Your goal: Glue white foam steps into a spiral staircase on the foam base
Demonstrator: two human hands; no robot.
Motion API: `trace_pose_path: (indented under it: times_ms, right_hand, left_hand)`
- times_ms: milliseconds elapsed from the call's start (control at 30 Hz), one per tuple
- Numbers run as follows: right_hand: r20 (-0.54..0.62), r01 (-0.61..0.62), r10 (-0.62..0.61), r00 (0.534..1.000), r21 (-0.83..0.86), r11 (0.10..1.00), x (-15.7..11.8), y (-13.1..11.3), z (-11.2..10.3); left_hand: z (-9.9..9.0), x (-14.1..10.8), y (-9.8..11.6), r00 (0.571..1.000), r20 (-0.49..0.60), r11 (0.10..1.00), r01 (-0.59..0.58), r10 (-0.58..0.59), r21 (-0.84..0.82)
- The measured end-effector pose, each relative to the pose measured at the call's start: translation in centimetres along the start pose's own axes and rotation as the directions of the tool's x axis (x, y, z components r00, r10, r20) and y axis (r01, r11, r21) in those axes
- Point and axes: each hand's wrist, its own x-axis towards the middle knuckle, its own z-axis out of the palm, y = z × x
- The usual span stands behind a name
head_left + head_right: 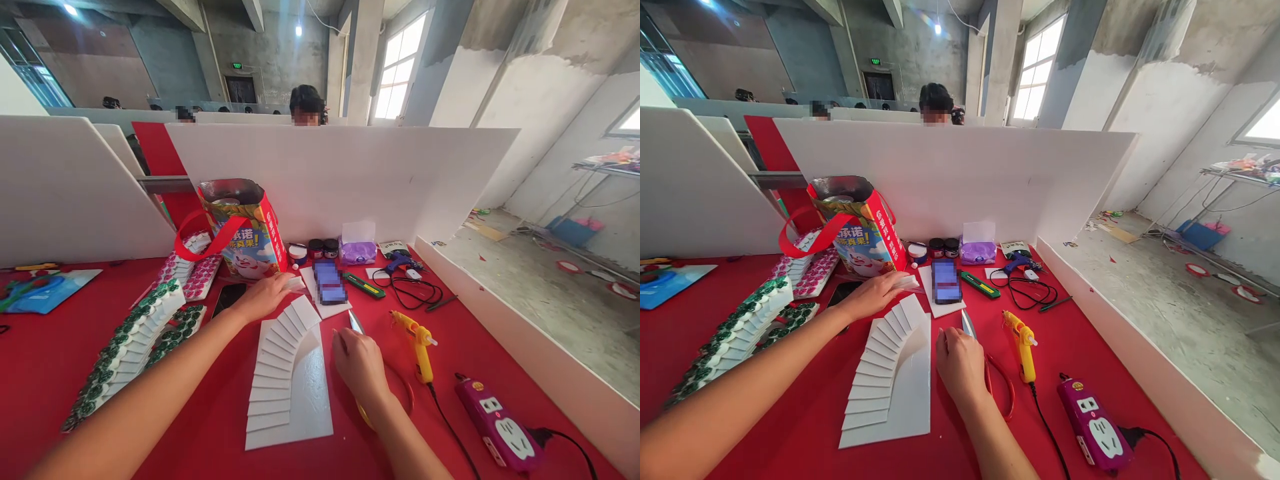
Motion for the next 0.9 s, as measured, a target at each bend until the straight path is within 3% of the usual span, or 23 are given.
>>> trace_pose_path:
  times_ms: [133, 467, 700, 900]
  right_hand:
    - [0.014, 0.01, -0.01, 1.0, 0.003, 1.0, 0.0, -0.1, 0.0]
    - [0.042, -0.014, 0.015, 0.999, -0.015, 1.0, 0.1, -0.2, -0.2]
    - [0.035, -0.003, 0.004, 0.999, -0.01, 1.0, 0.0, -0.3, -0.3]
    - [0.003, 0.011, -0.012, 1.0, 0.008, 1.0, -0.1, -0.3, 0.0]
  left_hand:
    - [-0.1, -1.5, -0.5, 0.996, 0.007, 0.995, 0.094, -0.094, 0.029]
    - [3.0, -1.5, -1.4, 0.994, 0.063, 0.986, 0.08, -0.09, 0.144]
    - [3.4, -1.6, -1.5, 0.996, 0.058, 0.982, 0.056, -0.068, 0.18]
    - [2.6, -1.5, -1.3, 1.0, -0.007, 0.987, 0.003, -0.001, 0.158]
